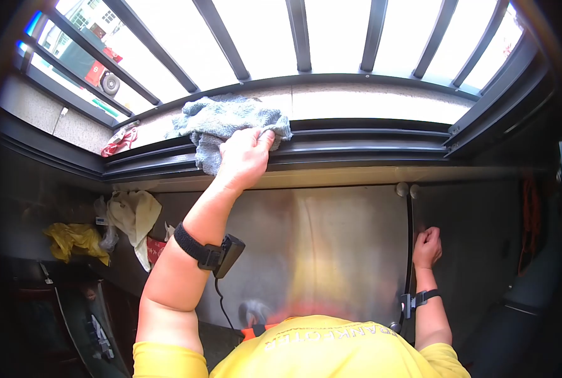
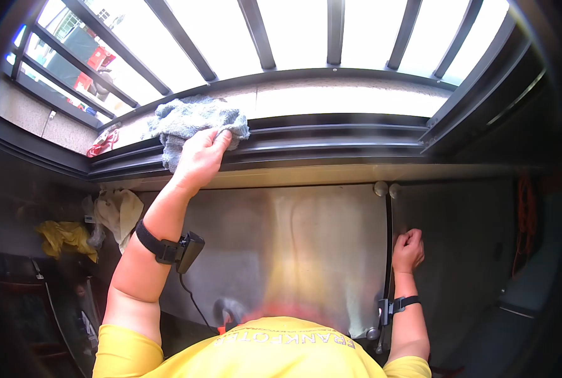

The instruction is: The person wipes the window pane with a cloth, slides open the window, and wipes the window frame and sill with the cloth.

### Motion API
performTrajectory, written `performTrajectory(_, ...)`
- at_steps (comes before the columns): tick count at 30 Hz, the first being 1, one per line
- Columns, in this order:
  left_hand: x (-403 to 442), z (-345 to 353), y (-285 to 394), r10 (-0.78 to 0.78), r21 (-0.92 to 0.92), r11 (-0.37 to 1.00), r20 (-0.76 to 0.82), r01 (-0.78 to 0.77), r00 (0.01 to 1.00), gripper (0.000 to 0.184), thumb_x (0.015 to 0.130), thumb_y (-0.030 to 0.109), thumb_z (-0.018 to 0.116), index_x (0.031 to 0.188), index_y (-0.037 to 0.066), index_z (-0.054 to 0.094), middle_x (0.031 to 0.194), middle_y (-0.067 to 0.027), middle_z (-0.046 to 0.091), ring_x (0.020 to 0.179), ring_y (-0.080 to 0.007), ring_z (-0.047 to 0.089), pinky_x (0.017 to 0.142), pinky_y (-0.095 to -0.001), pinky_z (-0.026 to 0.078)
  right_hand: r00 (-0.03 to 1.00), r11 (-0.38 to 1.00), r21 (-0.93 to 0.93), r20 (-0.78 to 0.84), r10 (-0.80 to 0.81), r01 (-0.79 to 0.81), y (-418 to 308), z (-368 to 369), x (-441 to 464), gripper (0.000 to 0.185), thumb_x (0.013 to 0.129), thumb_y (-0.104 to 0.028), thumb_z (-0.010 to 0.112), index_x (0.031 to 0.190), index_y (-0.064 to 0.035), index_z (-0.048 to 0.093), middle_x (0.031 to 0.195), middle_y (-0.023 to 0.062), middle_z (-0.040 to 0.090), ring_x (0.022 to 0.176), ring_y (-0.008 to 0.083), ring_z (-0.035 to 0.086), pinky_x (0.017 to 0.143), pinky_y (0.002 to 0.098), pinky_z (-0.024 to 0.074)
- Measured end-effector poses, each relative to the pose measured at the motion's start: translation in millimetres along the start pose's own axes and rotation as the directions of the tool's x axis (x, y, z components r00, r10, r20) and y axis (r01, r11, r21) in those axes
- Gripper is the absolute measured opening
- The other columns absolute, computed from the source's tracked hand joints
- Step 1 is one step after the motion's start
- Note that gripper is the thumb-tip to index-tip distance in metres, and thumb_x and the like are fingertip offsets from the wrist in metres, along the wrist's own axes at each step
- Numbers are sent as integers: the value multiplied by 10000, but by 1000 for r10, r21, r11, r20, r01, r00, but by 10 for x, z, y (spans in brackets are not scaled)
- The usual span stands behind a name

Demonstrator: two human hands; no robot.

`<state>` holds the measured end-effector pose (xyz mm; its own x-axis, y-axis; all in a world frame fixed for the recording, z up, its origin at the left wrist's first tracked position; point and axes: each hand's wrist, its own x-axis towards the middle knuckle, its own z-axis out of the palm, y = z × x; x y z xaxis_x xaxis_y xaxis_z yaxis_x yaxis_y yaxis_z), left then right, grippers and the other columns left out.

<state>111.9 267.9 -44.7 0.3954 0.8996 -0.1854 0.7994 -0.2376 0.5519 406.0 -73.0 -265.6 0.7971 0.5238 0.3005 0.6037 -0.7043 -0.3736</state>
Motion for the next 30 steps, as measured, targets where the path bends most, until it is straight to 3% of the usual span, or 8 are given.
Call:
performTrajectory(11,229,-119,-202,4,-674,735,118,77,993,309,984,202,449,1170,-16,564,1112,-71,604,1004,-158,555,901,-288,441,999,999,25,-1,36,-36,8,5,-8,67,812,-178,522,814,-112,510,635,86,533,647,333,555,568,482,414)
performTrajectory(17,521,-353,-323,63,-995,10,100,100,993,281,990,181,418,1152,-12,544,1081,-128,615,977,-231,607,880,-366,508,999,999,38,5,33,-33,-22,-36,-4,60,806,-168,527,806,-110,511,638,83,535,648,330,556,567,477,414)
performTrajectory(21,701,-729,-211,-89,-865,470,-247,-178,965,309,982,261,438,1158,34,550,1068,-145,613,991,-241,603,877,-363,502,999,999,33,13,36,-36,-23,-38,-3,51,802,-152,530,801,-104,510,640,77,539,640,327,556,566,470,417)
performTrajectory(22,1008,-621,-566,30,-169,979,-438,-115,899,347,972,300,473,1164,24,560,1048,-101,622,978,-193,602,866,-292,475,999,999,33,9,34,-35,-9,-45,-7,51,802,-152,530,801,-104,510,640,77,539,640,327,556,566,470,417)
performTrajectory(23,1040,-598,-542,8,-59,997,-496,-43,868,392,963,321,491,1197,14,560,1092,-109,625,1015,-208,591,886,-279,439,1000,999,41,4,25,-26,6,-31,13,50,803,-149,528,804,-102,511,641,80,540,641,327,557,567,468,420)
performTrajectory(25,971,-781,-314,-88,-693,702,-311,-162,946,445,945,360,515,1206,2,559,1136,-120,620,1027,-214,578,895,-313,432,999,998,52,3,43,-43,-10,11,-35,49,804,-147,527,806,-100,511,641,82,541,642,327,558,568,465,422)
performTrajectory(27,1151,-743,-564,57,-61,993,-505,-101,862,485,920,423,542,1165,8,589,1008,-100,660,929,-174,578,851,-320,443,1000,1000,23,-16,9,-9,-4,-19,-3,45,807,-142,526,811,-98,514,637,87,538,635,330,556,563,464,424)
performTrajectory(30,869,-946,-333,64,-185,959,-599,-215,798,435,927,415,527,1128,41,626,960,-120,672,924,-199,595,852,-310,434,1000,998,51,3,22,-22,-24,-33,-2,46,810,-140,526,815,-97,514,641,95,542,638,338,555,564,465,423)
